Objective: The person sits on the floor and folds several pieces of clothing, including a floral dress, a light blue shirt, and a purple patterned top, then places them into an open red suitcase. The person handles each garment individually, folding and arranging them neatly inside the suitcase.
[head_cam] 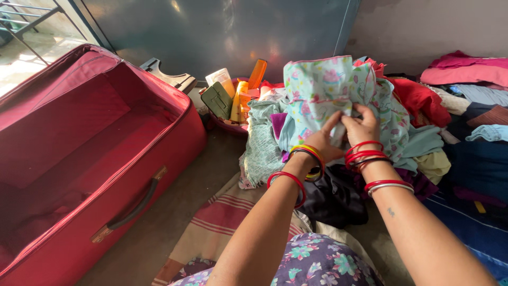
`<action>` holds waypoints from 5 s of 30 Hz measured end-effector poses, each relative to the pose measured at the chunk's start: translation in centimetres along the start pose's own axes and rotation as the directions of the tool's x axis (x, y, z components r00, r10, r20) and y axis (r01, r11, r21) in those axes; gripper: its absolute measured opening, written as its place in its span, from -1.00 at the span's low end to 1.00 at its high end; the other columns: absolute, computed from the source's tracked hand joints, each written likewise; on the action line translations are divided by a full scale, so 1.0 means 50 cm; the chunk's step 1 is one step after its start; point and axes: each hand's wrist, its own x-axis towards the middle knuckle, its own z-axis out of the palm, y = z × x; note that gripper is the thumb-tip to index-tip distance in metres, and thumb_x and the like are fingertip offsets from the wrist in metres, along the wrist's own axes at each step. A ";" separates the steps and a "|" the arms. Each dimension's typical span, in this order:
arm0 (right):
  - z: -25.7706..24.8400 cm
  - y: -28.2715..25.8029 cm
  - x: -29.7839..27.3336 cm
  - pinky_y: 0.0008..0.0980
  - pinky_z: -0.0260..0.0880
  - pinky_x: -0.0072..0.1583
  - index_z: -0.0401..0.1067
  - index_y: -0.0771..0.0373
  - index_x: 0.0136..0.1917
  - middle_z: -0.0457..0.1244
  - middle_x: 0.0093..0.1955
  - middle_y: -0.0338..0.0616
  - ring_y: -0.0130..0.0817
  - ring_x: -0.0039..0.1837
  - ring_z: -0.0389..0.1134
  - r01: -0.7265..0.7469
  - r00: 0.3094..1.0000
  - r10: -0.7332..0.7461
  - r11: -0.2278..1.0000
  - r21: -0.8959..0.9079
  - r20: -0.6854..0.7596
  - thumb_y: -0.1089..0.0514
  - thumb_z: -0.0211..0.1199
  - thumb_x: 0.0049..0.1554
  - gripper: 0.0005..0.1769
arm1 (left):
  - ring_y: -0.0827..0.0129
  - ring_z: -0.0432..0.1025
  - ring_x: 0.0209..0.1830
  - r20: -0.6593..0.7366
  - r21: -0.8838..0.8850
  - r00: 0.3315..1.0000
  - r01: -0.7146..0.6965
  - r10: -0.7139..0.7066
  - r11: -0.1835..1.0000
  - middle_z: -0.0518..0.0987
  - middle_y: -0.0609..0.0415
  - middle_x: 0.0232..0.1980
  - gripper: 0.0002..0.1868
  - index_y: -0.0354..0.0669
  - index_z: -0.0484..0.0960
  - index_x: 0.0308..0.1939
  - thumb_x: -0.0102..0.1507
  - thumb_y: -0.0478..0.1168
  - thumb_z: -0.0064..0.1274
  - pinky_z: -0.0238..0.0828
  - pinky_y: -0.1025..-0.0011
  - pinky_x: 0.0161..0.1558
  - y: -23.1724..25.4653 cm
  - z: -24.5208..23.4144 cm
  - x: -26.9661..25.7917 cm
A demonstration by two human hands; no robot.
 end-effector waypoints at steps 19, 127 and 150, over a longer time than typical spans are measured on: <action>-0.060 -0.084 -0.057 -0.26 0.39 0.35 0.51 0.30 0.36 0.26 0.29 0.04 -0.14 0.31 0.34 0.545 0.705 -0.655 0.746 -0.383 -0.271 0.51 -0.01 0.25 -0.51 | -0.16 0.10 0.52 -0.488 0.232 0.863 0.275 -0.133 0.933 0.05 -0.28 0.60 0.00 0.55 0.22 0.50 0.00 0.15 0.37 0.13 -0.08 0.40 0.074 -0.021 -0.030; 0.075 -0.388 -0.264 -0.11 0.26 0.46 0.28 0.21 0.46 0.26 0.42 -0.13 -0.17 0.42 0.29 -0.300 0.919 -0.001 0.647 0.701 0.394 -0.16 -0.13 0.38 -0.43 | 0.22 0.62 0.04 -0.289 -0.189 0.950 0.061 -0.115 0.980 0.72 -0.15 0.06 -0.21 -0.30 0.58 0.20 0.07 0.19 0.33 0.55 0.30 0.07 0.199 -0.340 -0.357; 0.124 -0.537 -0.438 -0.11 0.28 0.41 0.25 0.11 0.48 0.28 0.41 -0.18 -0.21 0.42 0.30 -0.422 0.768 -0.139 0.625 0.657 0.625 -0.18 0.10 0.23 -0.37 | 0.10 -0.12 0.72 -0.469 0.676 0.781 0.017 0.412 0.736 0.08 0.01 0.69 -0.28 0.18 0.17 0.58 0.36 0.16 -0.08 -0.40 -0.24 0.58 0.440 -0.273 -0.353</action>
